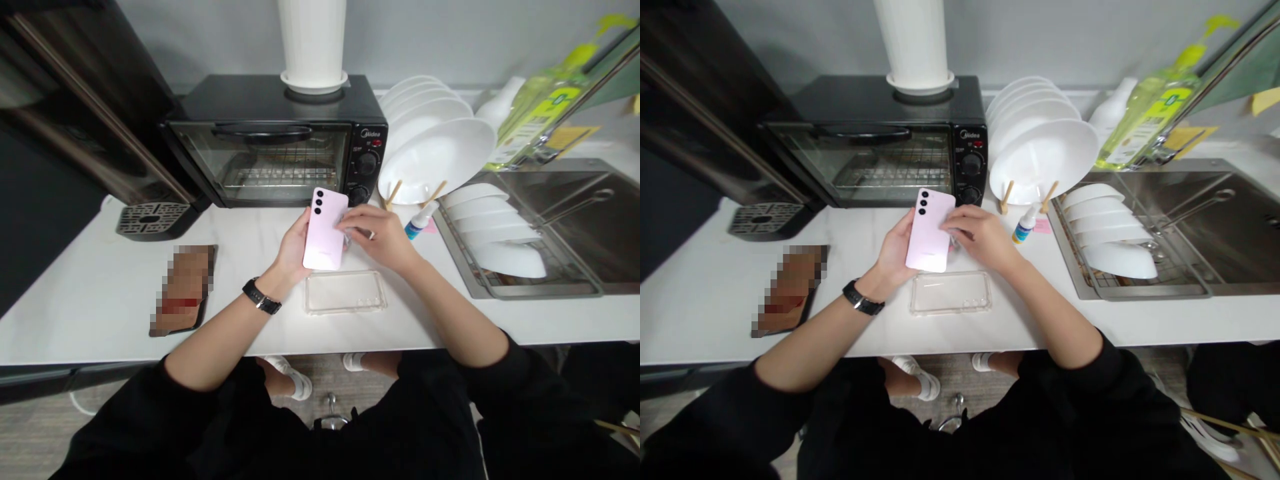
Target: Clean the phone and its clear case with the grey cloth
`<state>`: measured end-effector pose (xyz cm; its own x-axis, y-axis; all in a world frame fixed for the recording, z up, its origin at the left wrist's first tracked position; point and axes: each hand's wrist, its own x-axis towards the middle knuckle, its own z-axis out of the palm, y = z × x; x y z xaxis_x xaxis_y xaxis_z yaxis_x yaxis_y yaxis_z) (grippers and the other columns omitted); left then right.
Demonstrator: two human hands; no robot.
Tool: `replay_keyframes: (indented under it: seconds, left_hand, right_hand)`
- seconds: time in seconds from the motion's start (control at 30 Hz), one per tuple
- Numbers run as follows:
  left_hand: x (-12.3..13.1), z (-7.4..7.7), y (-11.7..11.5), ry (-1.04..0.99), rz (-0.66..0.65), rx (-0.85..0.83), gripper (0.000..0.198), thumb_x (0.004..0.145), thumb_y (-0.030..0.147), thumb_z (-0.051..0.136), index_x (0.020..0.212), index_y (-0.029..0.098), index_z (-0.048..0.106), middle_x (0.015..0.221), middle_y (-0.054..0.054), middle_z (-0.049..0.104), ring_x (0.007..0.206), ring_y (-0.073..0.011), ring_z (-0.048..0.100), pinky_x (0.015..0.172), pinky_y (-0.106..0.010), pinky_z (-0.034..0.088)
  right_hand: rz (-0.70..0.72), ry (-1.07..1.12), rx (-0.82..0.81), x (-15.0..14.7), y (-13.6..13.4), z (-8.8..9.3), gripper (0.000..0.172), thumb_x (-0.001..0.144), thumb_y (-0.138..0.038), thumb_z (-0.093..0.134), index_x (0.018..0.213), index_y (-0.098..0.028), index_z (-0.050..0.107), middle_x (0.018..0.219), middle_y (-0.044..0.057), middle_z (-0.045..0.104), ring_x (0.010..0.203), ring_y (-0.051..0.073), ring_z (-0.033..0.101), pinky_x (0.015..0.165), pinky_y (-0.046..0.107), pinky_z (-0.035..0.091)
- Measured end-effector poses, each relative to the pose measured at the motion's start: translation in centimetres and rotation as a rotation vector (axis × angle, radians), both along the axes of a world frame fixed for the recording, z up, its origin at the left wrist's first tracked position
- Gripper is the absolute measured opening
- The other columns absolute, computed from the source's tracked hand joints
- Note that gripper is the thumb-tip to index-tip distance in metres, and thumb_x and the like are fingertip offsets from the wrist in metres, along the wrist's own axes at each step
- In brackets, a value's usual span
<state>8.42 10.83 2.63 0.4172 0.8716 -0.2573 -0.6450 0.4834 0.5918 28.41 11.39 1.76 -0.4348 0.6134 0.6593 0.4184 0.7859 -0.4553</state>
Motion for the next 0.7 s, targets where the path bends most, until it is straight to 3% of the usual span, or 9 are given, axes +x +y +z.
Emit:
replay_keyframes:
  seconds: [0.13, 0.3, 0.4, 0.57, 0.63, 0.7]
  left_hand:
    - [0.3, -0.3, -0.5, 0.05, -0.129, -0.02, 0.049, 0.114, 0.044, 0.036, 0.119, 0.014, 0.075, 0.091, -0.01, 0.084, 0.079, -0.023, 0.081, 0.078, -0.037, 0.068]
    - [0.8, -1.2, -0.8, 0.048, -0.272, -0.028, 0.048, 0.113, 0.046, 0.04, 0.119, 0.014, 0.075, 0.092, -0.011, 0.083, 0.073, -0.0237, 0.08, 0.066, -0.035, 0.065]
    - [1.0, -1.2, -0.8, 0.091, -0.225, -0.042, 0.044, 0.112, 0.044, 0.043, 0.116, 0.016, 0.077, 0.083, -0.007, 0.081, 0.063, -0.0204, 0.076, 0.064, -0.033, 0.062]
    - [1.1, -0.3, -0.7, 0.049, -0.138, -0.071, 0.051, 0.113, 0.038, 0.04, 0.082, 0.015, 0.073, 0.063, -0.002, 0.07, 0.052, -0.0139, 0.067, 0.063, -0.027, 0.059]
    - [1.1, -0.2, -0.6, 0.044, -0.137, -0.075, 0.054, 0.114, 0.04, 0.038, 0.087, 0.013, 0.076, 0.063, -0.004, 0.071, 0.059, -0.016, 0.071, 0.068, -0.028, 0.06]
    - [1.0, -0.2, -0.4, 0.045, -0.137, -0.069, 0.056, 0.113, 0.047, 0.038, 0.106, 0.011, 0.08, 0.077, -0.009, 0.08, 0.076, -0.0211, 0.079, 0.077, -0.031, 0.063]
  right_hand:
    - [-0.174, 0.073, 0.005, 0.4, 0.4, 0.4, 0.019, 0.099, -0.016, 0.067, 0.106, -0.023, 0.083, 0.108, 0.007, 0.083, 0.1, 0.022, 0.077, 0.092, 0.04, 0.065]
    - [-0.254, 0.218, -0.068, -0.5, -0.1, 0.1, 0.019, 0.094, -0.015, 0.069, 0.109, -0.025, 0.076, 0.103, 0.003, 0.079, 0.094, 0.02, 0.073, 0.088, 0.037, 0.065]
    - [-0.168, 0.245, -0.186, -1.1, -0.6, -0.1, 0.019, 0.096, -0.022, 0.07, 0.114, -0.025, 0.07, 0.103, 0.001, 0.076, 0.092, 0.017, 0.072, 0.086, 0.033, 0.066]
    - [0.067, 0.138, -0.286, -2.5, -2.0, -0.4, 0.023, 0.101, -0.032, 0.07, 0.122, -0.026, 0.063, 0.105, 0.002, 0.075, 0.092, 0.016, 0.07, 0.084, 0.03, 0.064]
    - [0.16, 0.074, -0.295, -3.1, -2.7, -0.5, 0.02, 0.102, -0.03, 0.07, 0.12, -0.025, 0.063, 0.103, 0.002, 0.075, 0.091, 0.015, 0.07, 0.084, 0.029, 0.063]
    - [0.242, 0.026, -0.285, -3.6, -3.2, -0.5, 0.017, 0.101, -0.025, 0.07, 0.116, -0.024, 0.063, 0.101, 0.001, 0.075, 0.088, 0.014, 0.07, 0.083, 0.028, 0.061]
